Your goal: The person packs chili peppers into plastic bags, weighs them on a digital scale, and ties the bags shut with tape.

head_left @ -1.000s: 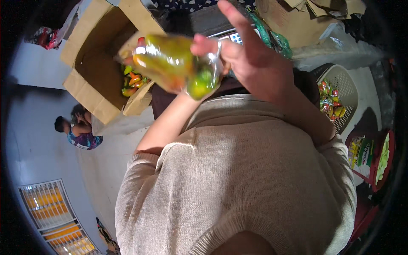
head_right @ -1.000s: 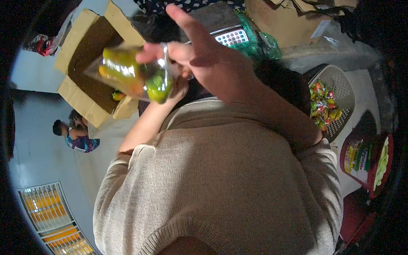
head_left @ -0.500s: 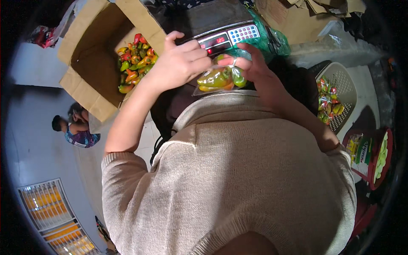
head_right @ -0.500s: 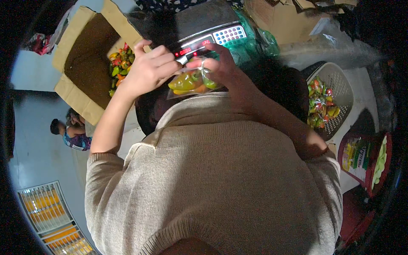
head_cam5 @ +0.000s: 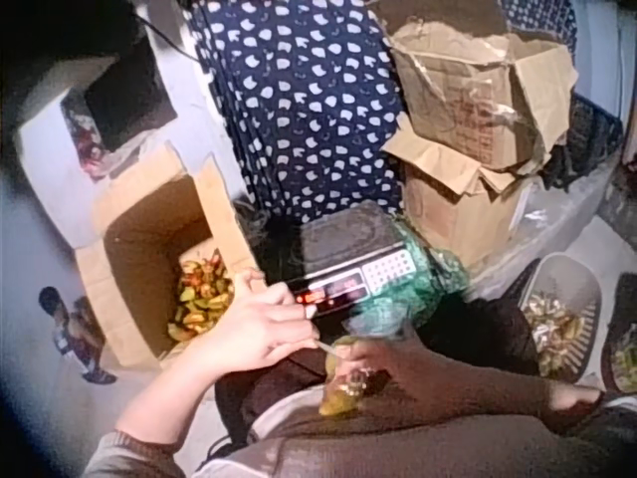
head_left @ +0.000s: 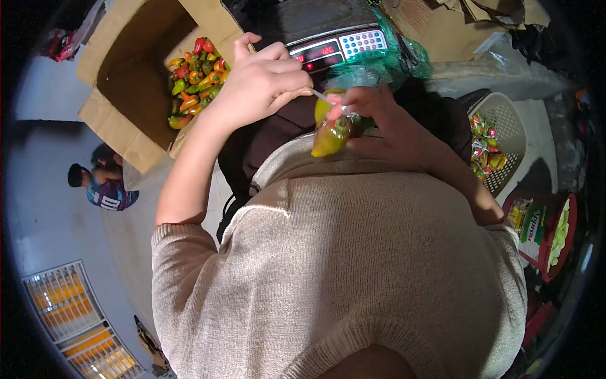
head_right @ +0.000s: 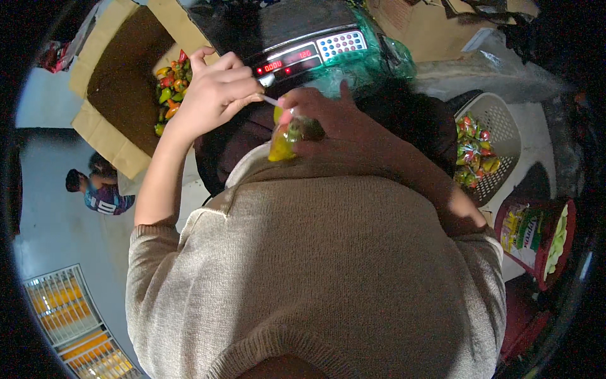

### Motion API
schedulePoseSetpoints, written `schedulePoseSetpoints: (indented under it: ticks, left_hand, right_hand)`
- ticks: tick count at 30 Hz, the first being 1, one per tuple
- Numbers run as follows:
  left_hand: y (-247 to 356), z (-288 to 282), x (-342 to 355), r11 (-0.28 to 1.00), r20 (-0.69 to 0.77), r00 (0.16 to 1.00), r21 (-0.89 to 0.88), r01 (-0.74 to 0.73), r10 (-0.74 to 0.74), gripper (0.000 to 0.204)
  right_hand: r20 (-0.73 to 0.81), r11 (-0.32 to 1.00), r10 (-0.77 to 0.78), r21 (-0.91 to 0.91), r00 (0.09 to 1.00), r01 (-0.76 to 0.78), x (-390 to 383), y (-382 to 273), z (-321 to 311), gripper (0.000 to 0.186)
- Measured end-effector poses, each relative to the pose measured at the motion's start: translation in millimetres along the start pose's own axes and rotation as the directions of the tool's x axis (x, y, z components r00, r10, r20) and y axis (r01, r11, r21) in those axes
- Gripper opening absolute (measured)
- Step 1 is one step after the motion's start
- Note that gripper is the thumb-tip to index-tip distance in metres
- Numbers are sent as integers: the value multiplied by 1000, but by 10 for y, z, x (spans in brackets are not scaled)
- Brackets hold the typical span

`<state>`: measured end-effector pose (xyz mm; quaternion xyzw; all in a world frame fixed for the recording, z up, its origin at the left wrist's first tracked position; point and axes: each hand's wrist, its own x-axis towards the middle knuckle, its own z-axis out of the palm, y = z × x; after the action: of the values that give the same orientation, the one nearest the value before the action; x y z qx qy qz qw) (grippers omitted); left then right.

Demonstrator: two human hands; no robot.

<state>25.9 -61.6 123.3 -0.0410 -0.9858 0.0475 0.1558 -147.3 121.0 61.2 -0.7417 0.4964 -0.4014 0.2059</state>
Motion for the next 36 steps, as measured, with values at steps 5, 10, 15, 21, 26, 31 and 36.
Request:
schedulePoseSetpoints:
  ticks: [5, 10, 15, 21, 26, 31, 36]
  left_hand:
    - [58, 171, 187, 999, -69, 998, 38, -1, 4, 11]
    - [64, 614, 203, 978, -104, 973, -31, 205, -207, 13]
    - [378, 1026, 243, 903, -235, 872, -96, 420, -430, 30]
    - [426, 1676, 201, 869, -3, 903, -275, 412, -429, 15]
    - [421, 1814, 289, 875, 32, 893, -191, 445, -448, 14]
    - [393, 1863, 301, 841, 68, 862, -192, 506, -503, 17]
    - [380, 1894, 323, 796, 127, 824, -214, 567, -552, 17]
  right_hand:
    - [40, 946, 215, -256, 976, -198, 34, -13, 5, 62]
    - [-37, 957, 181, -223, 983, -184, 27, 271, 83, 77]
    - [-109, 951, 309, 53, 945, -305, -90, 895, 413, 92]
    - [132, 806, 417, 404, 899, -433, -30, 1124, 508, 99]
    - [169, 708, 481, 505, 860, -495, -37, 1134, 484, 95]
    - [76, 711, 537, 495, 840, -499, -76, 1166, 607, 94]
    - [69, 865, 333, 374, 940, -334, -104, 1276, 656, 80]
